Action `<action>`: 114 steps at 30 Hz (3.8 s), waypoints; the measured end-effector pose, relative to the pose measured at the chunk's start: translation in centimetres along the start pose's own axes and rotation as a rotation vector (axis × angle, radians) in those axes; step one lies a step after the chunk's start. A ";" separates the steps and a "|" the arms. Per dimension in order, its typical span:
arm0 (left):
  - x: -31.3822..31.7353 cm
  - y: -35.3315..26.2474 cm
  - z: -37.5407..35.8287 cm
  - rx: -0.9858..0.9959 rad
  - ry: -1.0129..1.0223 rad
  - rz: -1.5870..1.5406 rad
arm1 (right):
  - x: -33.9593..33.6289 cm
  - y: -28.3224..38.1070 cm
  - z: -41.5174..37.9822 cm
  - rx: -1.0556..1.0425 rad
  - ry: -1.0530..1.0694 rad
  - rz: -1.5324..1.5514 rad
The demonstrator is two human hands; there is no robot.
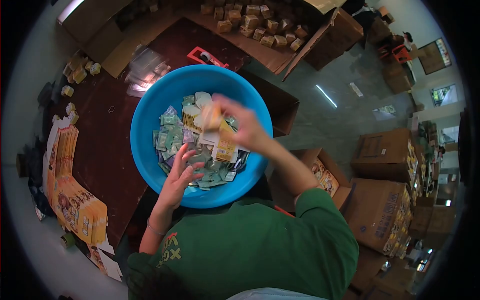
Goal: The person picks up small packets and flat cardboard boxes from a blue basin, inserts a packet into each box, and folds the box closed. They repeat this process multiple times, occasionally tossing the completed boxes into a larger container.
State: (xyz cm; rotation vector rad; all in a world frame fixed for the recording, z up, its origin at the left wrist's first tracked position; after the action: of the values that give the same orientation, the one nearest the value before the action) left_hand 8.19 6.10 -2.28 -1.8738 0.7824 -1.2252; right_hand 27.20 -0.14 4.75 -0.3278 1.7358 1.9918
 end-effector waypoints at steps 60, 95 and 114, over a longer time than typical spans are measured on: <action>4.0 -2.8 3.2 0.239 0.020 0.914 | 4.5 0.3 -2.9 0.059 -0.168 0.194; 1.2 -1.1 2.0 -0.003 0.152 -0.435 | 4.6 4.7 -2.5 -0.372 -0.260 -0.496; 0.6 -2.3 2.4 0.316 -0.088 -0.117 | 5.5 2.5 -1.5 -0.089 -0.200 0.251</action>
State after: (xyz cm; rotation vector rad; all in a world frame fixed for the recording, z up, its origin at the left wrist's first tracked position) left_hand 10.79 7.44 -0.68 -1.7170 0.4092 -1.2479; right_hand 21.03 -0.79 4.05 0.0636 1.6306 2.1969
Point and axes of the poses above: each hand's wrist, its own z-axis towards the middle knuckle, its own x-axis out of the palm, y = z × x, the point moved 7 cm from there along z, towards the middle knuckle, and after that the axes turned 6 degrees about y, right-handed, at the moved point
